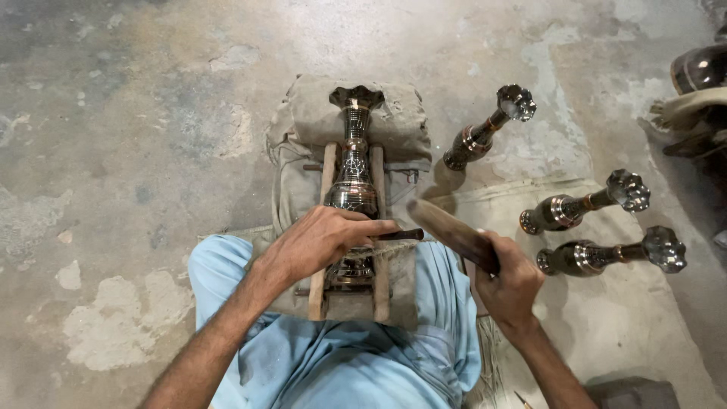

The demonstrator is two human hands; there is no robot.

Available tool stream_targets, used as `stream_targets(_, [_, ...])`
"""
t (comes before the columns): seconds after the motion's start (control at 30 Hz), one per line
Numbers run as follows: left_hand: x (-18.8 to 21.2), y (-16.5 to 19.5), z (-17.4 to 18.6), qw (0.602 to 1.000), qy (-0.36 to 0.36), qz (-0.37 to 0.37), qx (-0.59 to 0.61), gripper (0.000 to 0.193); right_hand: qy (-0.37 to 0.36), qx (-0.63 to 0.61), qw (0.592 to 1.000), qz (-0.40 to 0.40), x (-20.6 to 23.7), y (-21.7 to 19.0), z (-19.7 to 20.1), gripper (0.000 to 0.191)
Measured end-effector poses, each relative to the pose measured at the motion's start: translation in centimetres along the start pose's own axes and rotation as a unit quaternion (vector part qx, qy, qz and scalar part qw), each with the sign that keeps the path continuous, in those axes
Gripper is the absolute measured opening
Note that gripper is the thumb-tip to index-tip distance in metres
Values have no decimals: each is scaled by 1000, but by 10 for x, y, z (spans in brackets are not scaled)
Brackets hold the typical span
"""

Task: The person sits on the floor and uses a hammer and chisel to emboss a decorative pattern onto a metal vessel clamped in a wooden jig. The person repeatedly strikes the chisel to create raised designs on the vessel's surface.

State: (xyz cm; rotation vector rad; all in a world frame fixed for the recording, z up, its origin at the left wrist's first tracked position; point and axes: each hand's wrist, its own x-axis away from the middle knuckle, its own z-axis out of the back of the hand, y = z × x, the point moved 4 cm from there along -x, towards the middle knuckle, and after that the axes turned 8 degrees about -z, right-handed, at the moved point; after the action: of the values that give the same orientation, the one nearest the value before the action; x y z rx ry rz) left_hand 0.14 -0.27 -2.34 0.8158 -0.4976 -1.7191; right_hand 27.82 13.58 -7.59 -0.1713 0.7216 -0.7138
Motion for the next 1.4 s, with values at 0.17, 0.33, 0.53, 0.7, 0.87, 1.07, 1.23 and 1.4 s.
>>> stream_targets(0.17, [10, -6, -10, 995, -58, 75, -37, 72, -13, -117, 993, -17, 2, 1, 0, 43])
stream_targets(0.33, [31, 2, -2, 961, 269, -3, 59, 49, -116, -5, 992, -45, -21, 2, 6, 56])
stream_targets(0.53, [46, -17, -20, 909, 357, 136, 167, 55, -251, 85, 963, 55, -52, -19, 13, 78])
stream_targets(0.7, [46, -15, -28, 914, 366, 66, 161, 51, -331, 143, 932, 30, -67, -23, 10, 75])
stream_targets(0.87, [43, -18, -29, 941, 321, 55, 89, 46, -298, 147, 940, 78, -85, -29, 19, 77])
stream_targets(1.07, [45, -19, -33, 941, 319, 68, 86, 44, -203, 173, 951, 154, -110, -53, 42, 71])
stream_targets(1.23, [48, -18, -37, 939, 333, 59, 66, 38, -152, 54, 969, 185, -129, -73, 71, 65])
stream_targets(1.4, [49, -13, -38, 925, 362, 54, 103, 44, -107, 140, 950, 257, -138, -93, 77, 48])
